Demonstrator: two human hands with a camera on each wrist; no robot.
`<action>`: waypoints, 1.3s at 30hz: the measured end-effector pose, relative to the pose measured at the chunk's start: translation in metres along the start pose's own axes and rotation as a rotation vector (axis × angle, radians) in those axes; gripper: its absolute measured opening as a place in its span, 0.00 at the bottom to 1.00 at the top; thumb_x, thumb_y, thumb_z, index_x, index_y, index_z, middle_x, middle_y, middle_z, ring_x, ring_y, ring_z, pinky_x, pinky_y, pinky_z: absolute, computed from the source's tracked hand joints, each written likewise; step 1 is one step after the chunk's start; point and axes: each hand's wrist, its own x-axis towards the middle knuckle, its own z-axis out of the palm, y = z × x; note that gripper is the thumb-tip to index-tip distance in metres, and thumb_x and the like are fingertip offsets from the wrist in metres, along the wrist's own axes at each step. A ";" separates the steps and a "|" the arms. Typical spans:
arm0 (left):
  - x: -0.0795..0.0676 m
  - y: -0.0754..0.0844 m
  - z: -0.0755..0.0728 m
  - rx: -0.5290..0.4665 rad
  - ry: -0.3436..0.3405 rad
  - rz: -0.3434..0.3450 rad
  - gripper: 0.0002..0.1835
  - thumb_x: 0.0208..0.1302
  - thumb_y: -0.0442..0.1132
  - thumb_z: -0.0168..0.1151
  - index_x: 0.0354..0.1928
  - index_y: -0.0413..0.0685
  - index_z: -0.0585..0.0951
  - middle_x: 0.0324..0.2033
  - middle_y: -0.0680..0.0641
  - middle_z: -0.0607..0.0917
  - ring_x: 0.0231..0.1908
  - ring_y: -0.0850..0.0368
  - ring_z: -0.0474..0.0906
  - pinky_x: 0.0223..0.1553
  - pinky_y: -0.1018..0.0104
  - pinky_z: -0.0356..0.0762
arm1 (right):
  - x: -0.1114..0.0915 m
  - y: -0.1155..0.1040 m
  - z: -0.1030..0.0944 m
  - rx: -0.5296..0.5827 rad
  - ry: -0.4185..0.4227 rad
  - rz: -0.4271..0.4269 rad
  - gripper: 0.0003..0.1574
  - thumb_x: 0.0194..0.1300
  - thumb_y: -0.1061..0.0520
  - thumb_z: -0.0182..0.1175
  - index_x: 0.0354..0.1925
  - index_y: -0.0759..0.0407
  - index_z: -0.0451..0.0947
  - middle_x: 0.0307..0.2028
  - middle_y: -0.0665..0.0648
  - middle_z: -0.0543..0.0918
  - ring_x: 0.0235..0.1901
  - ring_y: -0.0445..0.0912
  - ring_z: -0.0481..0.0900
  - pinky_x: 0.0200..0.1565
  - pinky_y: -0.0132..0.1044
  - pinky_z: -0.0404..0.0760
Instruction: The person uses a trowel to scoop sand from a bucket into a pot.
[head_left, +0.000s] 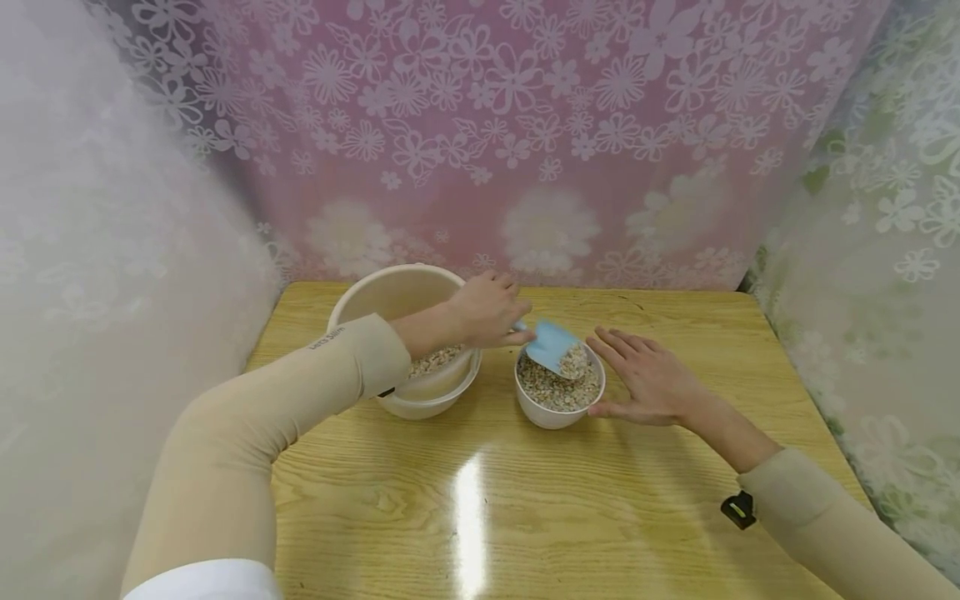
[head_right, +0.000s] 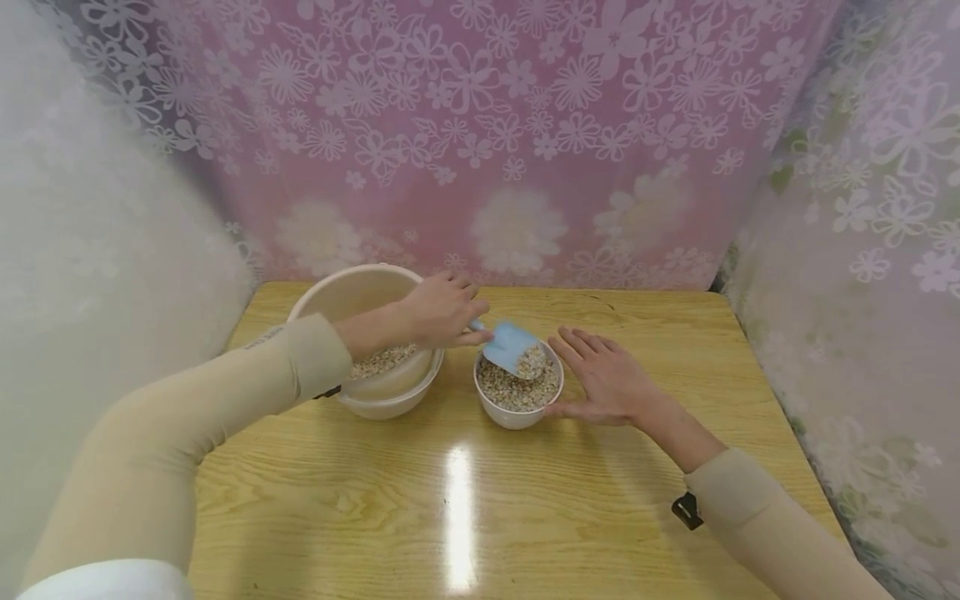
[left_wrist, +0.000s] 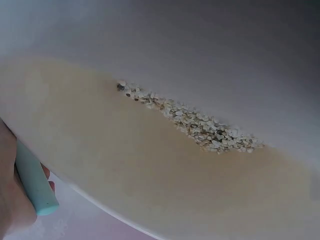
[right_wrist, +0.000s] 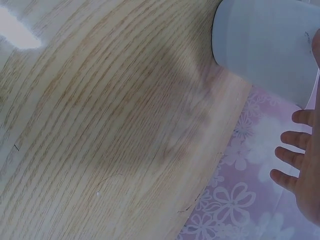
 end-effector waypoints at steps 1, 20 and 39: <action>0.001 0.001 0.000 0.010 -0.002 -0.001 0.39 0.79 0.72 0.34 0.68 0.53 0.77 0.68 0.41 0.80 0.70 0.46 0.75 0.74 0.47 0.71 | 0.000 0.000 0.000 -0.002 0.001 0.000 0.69 0.60 0.17 0.61 0.83 0.56 0.55 0.81 0.66 0.62 0.78 0.65 0.65 0.72 0.66 0.69; 0.006 0.018 -0.011 0.114 -0.038 -0.021 0.36 0.81 0.71 0.34 0.58 0.53 0.82 0.51 0.47 0.88 0.56 0.50 0.82 0.62 0.55 0.80 | -0.002 -0.004 -0.001 -0.007 0.012 -0.002 0.69 0.60 0.17 0.62 0.82 0.56 0.56 0.80 0.66 0.64 0.77 0.65 0.66 0.71 0.66 0.70; 0.003 0.019 -0.017 0.222 0.005 0.003 0.33 0.80 0.71 0.35 0.29 0.56 0.74 0.27 0.55 0.77 0.31 0.58 0.71 0.37 0.66 0.77 | -0.005 -0.007 -0.001 -0.022 0.025 -0.009 0.69 0.60 0.18 0.62 0.81 0.59 0.58 0.79 0.67 0.65 0.77 0.65 0.66 0.71 0.65 0.71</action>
